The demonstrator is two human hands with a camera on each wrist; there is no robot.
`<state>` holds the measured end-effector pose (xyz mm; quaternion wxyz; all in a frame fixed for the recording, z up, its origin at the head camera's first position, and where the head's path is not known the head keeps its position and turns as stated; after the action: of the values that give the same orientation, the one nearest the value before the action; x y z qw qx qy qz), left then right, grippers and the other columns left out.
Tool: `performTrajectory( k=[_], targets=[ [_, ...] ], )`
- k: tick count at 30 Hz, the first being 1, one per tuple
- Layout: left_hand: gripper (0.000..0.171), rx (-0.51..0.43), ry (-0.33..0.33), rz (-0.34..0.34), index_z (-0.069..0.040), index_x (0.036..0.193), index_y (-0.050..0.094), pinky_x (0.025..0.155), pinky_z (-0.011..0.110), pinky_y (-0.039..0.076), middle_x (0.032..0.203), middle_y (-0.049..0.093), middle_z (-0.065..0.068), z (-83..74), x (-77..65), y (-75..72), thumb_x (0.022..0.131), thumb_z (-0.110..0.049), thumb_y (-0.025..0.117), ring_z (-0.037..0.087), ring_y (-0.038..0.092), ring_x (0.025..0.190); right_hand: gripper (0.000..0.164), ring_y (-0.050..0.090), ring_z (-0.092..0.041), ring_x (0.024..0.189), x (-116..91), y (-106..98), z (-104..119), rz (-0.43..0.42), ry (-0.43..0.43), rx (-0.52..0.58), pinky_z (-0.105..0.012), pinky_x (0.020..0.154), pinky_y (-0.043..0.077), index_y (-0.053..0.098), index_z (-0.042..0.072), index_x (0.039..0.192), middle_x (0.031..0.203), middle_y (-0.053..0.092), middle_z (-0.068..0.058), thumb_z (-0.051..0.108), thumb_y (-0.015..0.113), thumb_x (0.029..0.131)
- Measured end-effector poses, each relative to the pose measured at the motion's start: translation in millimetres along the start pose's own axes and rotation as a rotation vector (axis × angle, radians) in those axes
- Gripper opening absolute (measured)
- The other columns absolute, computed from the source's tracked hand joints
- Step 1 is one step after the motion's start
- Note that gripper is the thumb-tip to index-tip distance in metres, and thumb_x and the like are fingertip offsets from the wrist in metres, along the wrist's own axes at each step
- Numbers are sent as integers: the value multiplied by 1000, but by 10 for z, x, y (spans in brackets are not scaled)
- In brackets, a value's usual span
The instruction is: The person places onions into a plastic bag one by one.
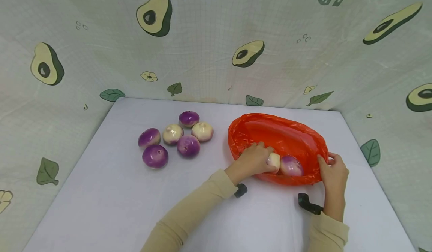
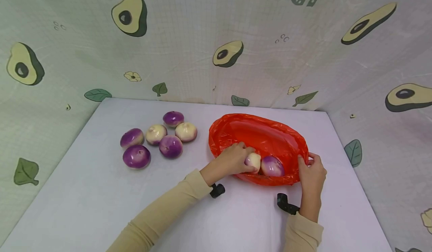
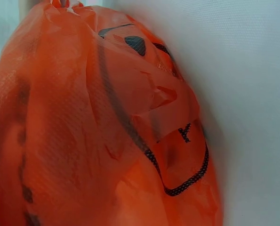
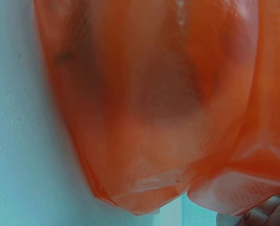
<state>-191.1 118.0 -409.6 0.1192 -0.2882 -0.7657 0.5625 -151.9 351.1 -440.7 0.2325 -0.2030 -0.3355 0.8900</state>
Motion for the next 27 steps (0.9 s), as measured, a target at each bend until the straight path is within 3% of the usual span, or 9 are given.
performTrajectory(
  k=[7,14,27],
  targets=[
    [53,49,-11,39,-30,127,55,75,31,53,110,53,0,-13,39,24,79,-50,65,16,46,98,64,48,-40,111,4,1,-4,4,5,6,-51,90,47,25,4,145,132,41,-28,42,40,96],
    [54,81,-29,46,-33,126,57,74,31,52,108,53,0,-18,68,38,78,-55,65,16,44,98,64,47,-40,112,8,7,-17,5,9,4,-52,91,46,25,4,145,133,41,-28,42,40,96],
    [56,82,-27,31,-22,121,56,65,21,53,92,53,-2,-48,84,52,82,-62,53,9,50,78,64,48,-39,110,14,8,-25,13,10,-7,-47,85,52,26,4,145,132,42,-28,41,40,96]
  ],
)
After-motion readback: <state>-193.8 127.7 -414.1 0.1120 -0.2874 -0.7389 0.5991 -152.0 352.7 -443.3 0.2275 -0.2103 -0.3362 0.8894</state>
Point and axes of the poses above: each hand's wrist, its own x-axis towards the middle knuckle, its own y-axis out of the palm, z = x × y, the point moved 4 cm from there along x, towards the middle knuckle
